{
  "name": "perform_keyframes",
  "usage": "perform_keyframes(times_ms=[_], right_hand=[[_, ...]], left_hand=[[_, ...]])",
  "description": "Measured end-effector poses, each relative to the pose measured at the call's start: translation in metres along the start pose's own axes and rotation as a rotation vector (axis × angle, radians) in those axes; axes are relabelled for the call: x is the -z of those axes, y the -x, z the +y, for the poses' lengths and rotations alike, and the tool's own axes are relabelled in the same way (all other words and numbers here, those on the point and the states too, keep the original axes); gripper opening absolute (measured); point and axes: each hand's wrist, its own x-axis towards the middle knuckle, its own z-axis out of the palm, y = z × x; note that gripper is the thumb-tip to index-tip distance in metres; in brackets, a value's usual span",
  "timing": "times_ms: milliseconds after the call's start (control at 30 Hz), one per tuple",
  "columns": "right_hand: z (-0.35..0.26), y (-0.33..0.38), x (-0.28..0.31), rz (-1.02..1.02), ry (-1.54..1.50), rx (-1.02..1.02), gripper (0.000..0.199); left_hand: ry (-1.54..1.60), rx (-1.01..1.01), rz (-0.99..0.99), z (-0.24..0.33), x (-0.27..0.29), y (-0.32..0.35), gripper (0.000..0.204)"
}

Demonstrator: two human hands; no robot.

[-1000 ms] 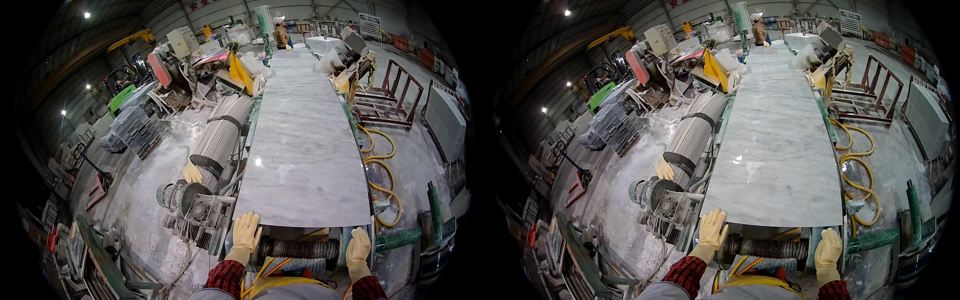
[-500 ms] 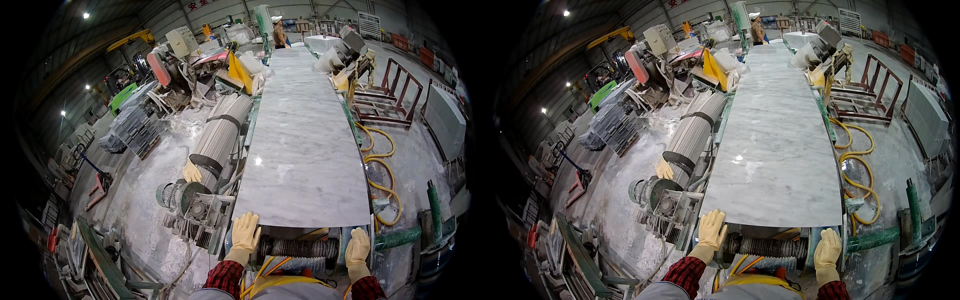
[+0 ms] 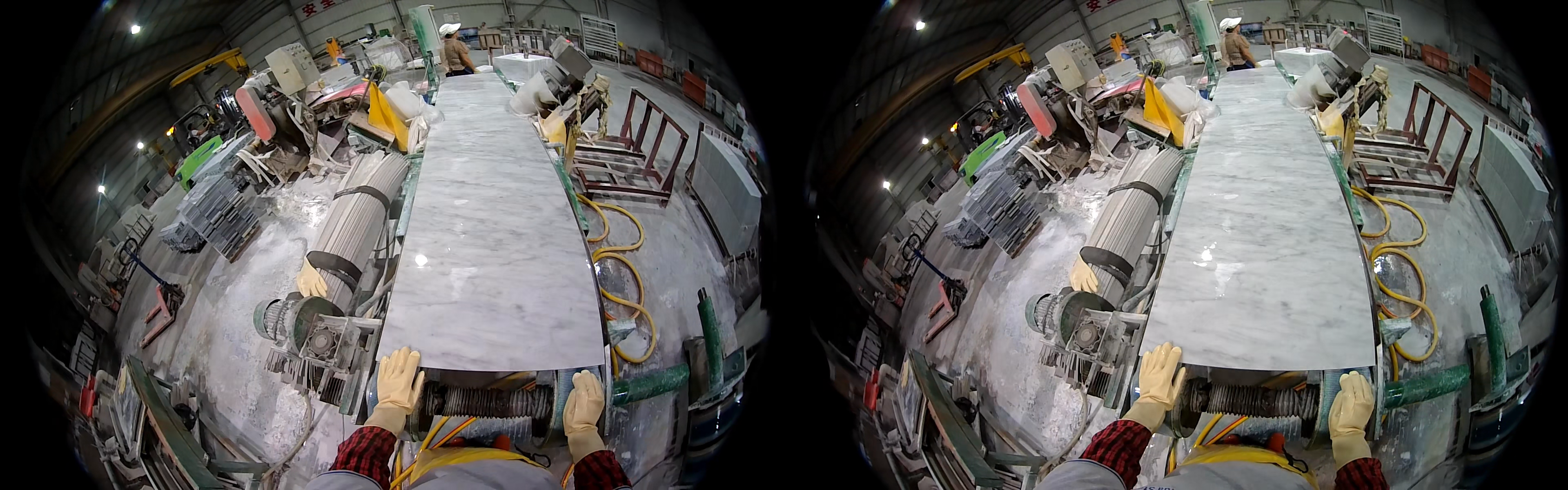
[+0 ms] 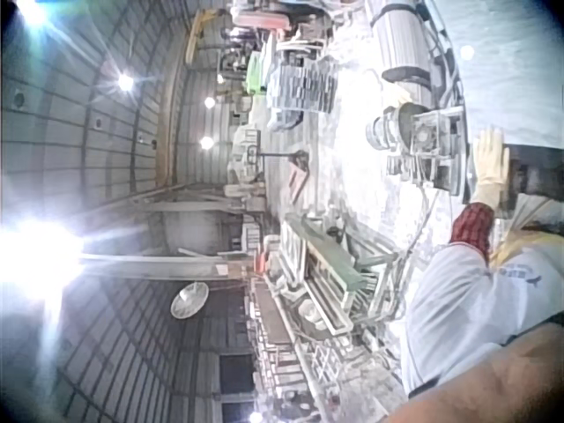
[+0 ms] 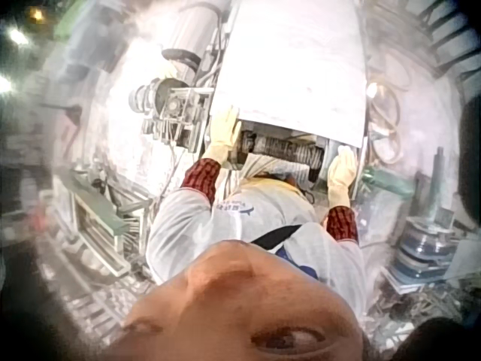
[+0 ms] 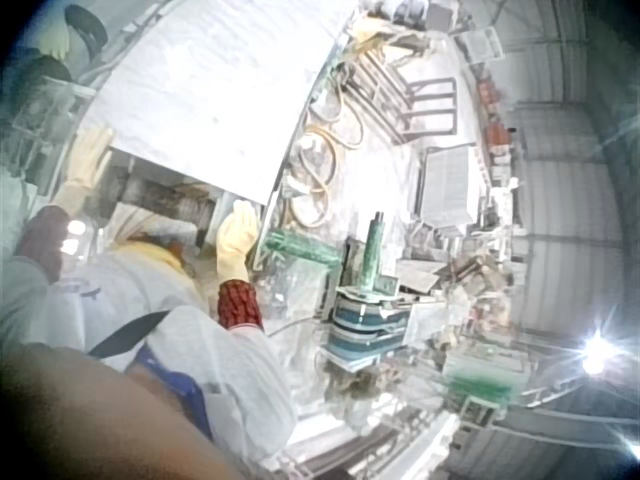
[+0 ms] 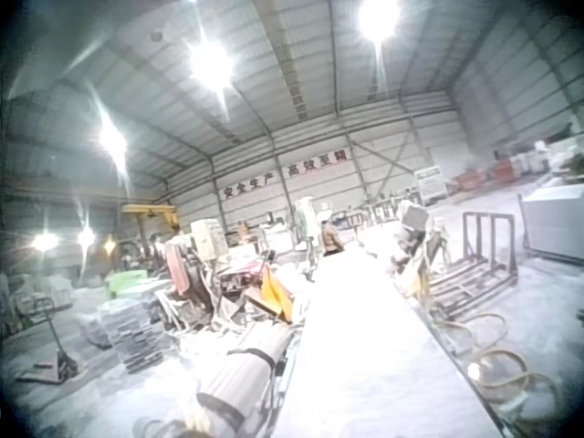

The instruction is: The person guides large rectangular stone slabs through a conveyor-based polishing machine, using gloved hands to align and feed each slab. The person repeatedly handles multiple slabs, moving them from the input side to the output side of the machine.

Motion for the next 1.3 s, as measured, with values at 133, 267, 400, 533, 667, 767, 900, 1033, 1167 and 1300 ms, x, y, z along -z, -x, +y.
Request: perform_keyframes(times_ms=[133, 267, 400, 533, 667, 767, 900, 1033, 1167, 1300], right_hand=[[0.001, 0.002, 0.001, -0.008, 0.033, 0.002, 0.027], [0.001, 0.006, 0.002, -0.037, 0.041, -0.026, 0.028], [0.0, 0.007, 0.003, -0.033, 0.034, -0.031, 0.024], [-0.004, 0.003, 0.007, 0.004, 0.034, -0.001, 0.022], [-0.008, 0.003, 0.008, -0.027, -0.008, -0.077, 0.018], [-0.006, 0.009, 0.005, -0.05, -0.055, -0.156, 0.015], [-0.01, 0.004, 0.01, -0.076, 0.007, -0.104, 0.016], [-0.014, -0.001, 0.011, -0.007, 0.05, -0.054, 0.017], [-0.012, 0.006, 0.01, -0.049, 0.072, -0.088, 0.021], [-0.008, 0.014, 0.009, -0.112, 0.08, -0.138, 0.025]], left_hand=[[0.031, -0.008, 0.015, 0.001, 0.0, 0.001, 0.055], [0.034, -0.004, -0.001, 0.003, 0.005, 0.0, 0.054], [0.036, -0.006, -0.006, 0.004, 0.006, 0.001, 0.054], [0.04, -0.011, -0.004, 0.004, 0.008, 0.003, 0.055], [0.036, -0.011, 0.008, 0.003, 0.006, 0.006, 0.055], [0.041, -0.013, 0.004, 0.006, 0.01, 0.004, 0.054], [0.028, -0.009, 0.01, 0.004, 0.007, 0.009, 0.054], [0.007, -0.015, 0.015, 0.003, 0.003, 0.01, 0.054], [0.007, -0.017, 0.014, 0.002, 0.002, 0.012, 0.054], [0.011, -0.016, 0.016, 0.003, 0.003, 0.013, 0.054]])
